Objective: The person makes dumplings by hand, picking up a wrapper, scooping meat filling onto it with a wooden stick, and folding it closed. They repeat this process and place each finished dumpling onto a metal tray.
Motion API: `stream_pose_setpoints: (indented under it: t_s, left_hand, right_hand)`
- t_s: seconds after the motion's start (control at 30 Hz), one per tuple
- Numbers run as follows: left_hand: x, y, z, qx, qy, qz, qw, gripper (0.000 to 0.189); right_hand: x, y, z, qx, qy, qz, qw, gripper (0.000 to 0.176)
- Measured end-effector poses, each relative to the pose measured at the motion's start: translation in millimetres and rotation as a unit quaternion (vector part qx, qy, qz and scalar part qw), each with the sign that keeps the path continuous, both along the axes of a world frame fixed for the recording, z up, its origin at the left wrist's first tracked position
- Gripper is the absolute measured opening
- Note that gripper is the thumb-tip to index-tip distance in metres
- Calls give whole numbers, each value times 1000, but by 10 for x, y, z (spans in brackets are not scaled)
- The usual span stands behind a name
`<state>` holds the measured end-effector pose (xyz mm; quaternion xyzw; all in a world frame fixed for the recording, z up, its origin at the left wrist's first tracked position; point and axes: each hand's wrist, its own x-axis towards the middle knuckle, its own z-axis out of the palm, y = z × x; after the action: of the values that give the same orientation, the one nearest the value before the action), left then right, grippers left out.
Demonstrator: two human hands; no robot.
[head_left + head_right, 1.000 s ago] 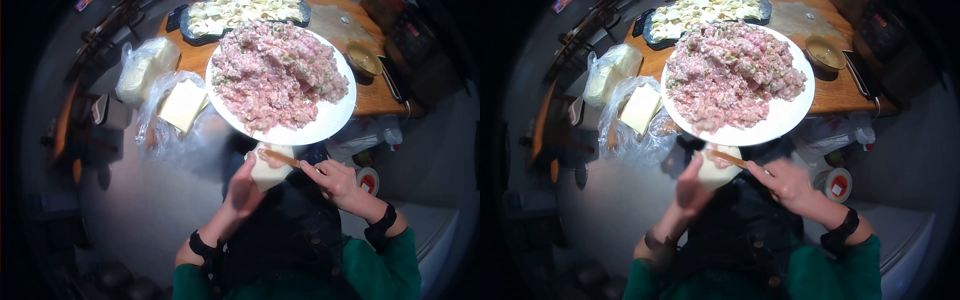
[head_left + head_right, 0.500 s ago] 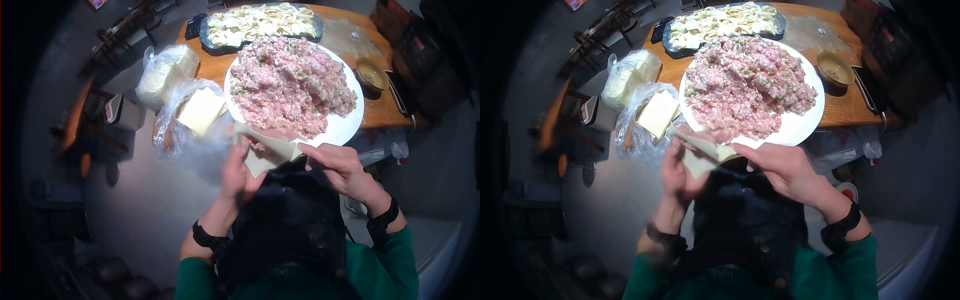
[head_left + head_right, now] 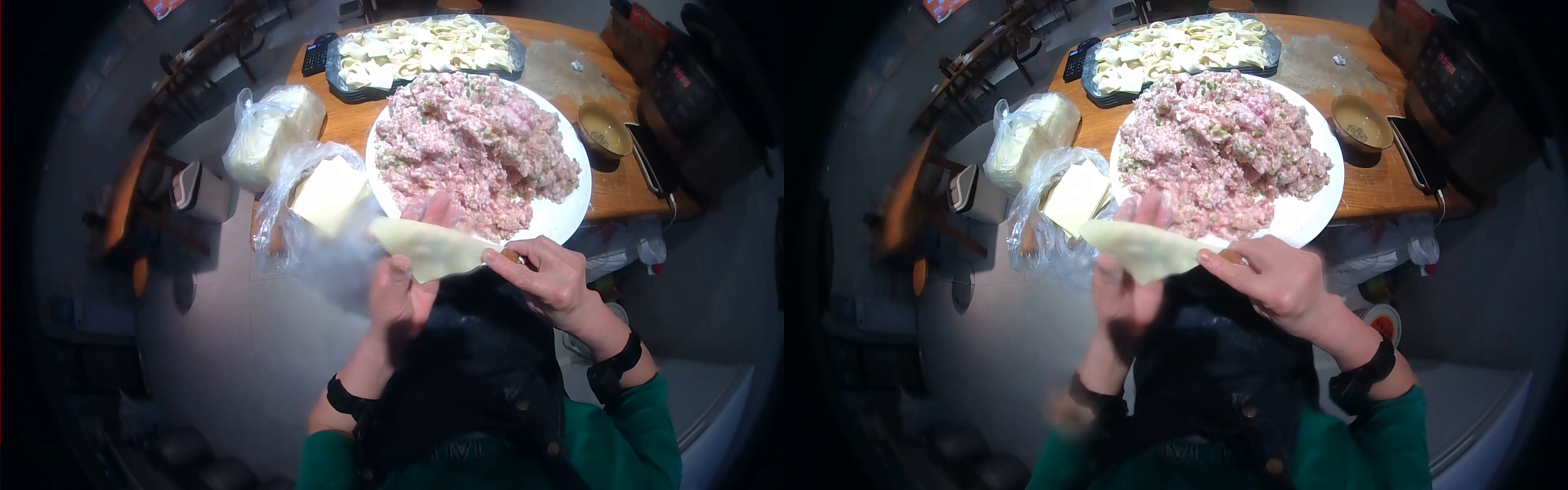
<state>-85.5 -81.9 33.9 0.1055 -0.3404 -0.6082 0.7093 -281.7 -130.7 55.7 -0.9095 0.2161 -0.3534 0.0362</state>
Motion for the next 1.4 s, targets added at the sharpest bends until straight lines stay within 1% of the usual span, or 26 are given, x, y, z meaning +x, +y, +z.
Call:
stream_pose_setpoints:
  t_s: [0.07,0.1,0.17,0.2,0.3,0.37,0.4,0.47,0.53,0.63,0.7,0.73,0.77,0.83,0.9,0.93,0.97,1.0,1.03,1.13,1.17,1.2,1.23,1.3,1.37,1.4]
  left_hand:
    - [-18,14,-12,100,-93,64,989,61]
    - [-10,4,-54,94,-94,59,989,61]
    - [37,-29,-149,192,-92,100,972,52]
    - [52,-55,-141,211,-85,124,966,44]
    - [139,-146,-197,258,-31,149,954,43]
    - [131,-194,-203,261,-41,148,953,42]
    - [107,-198,-198,255,-52,128,957,41]
    - [54,-215,-197,250,-65,106,960,40]
    - [11,-201,-209,252,-114,59,959,28]
    - [-48,-207,-129,251,-182,56,949,28]
    - [-24,-209,-126,241,-220,67,943,31]
    - [-30,-217,-101,238,-242,72,938,32]
    - [-28,-224,-88,234,-264,74,933,32]
    - [-26,-241,-112,230,-286,75,927,33]
    - [-66,-252,-115,220,-312,82,921,31]
    - [-86,-245,-98,220,-312,78,921,31]
    - [-102,-231,-64,209,-377,108,896,29]
    - [-104,-215,-44,196,-439,139,866,29]
    - [-87,-207,-70,194,-439,139,866,29]
    - [-18,-218,-105,215,-368,101,899,32]
    - [-35,-202,-74,232,-207,77,947,33]
    - [-61,-186,-57,242,-39,48,968,36]
    - [-80,-194,-60,236,-40,48,970,36]
    - [-102,-209,-93,249,113,31,961,36]
    - [-61,-175,-154,229,134,-53,963,31]
    - [-98,-163,-191,242,141,-9,960,29]
  right_hand:
    - [-36,22,-67,42,5,3,999,46]
    - [-80,28,-127,36,4,-3,999,46]
    - [-226,6,-215,104,-40,-10,994,45]
    - [-354,-40,-171,105,-12,-12,994,39]
    - [-799,-301,-8,62,51,-94,992,27]
    - [-1064,-551,75,109,5,-234,966,24]
    - [-1203,-739,115,44,25,-281,959,23]
    - [-1482,-1107,105,-12,91,-379,921,23]
    - [-1637,-1396,93,-27,165,-404,899,16]
    - [-1628,-1587,60,-19,239,-401,884,11]
    - [-1494,-1524,106,-28,240,-398,885,11]
    - [-1349,-1406,126,83,96,-373,919,12]
    - [-1181,-1241,161,193,-50,-337,920,15]
    - [-786,-767,236,409,-147,-182,882,22]
    - [-462,-370,251,496,-121,-94,854,22]
    - [-334,-287,212,523,-108,-109,838,21]
    - [-260,-250,143,549,-95,-123,822,21]
    - [-244,-250,64,549,-95,-124,821,21]
    - [-217,-264,-14,542,-124,-132,821,18]
    - [-93,-213,-37,538,-195,-115,812,15]
    - [-40,-133,-44,548,-241,-98,795,17]
    - [36,-49,-57,548,-197,-94,808,28]
    - [165,32,-147,557,-231,-51,796,40]
    - [420,166,-142,543,-294,-45,785,37]
    - [519,178,-274,519,-307,-55,796,34]
    - [554,176,-340,498,-316,-67,804,31]
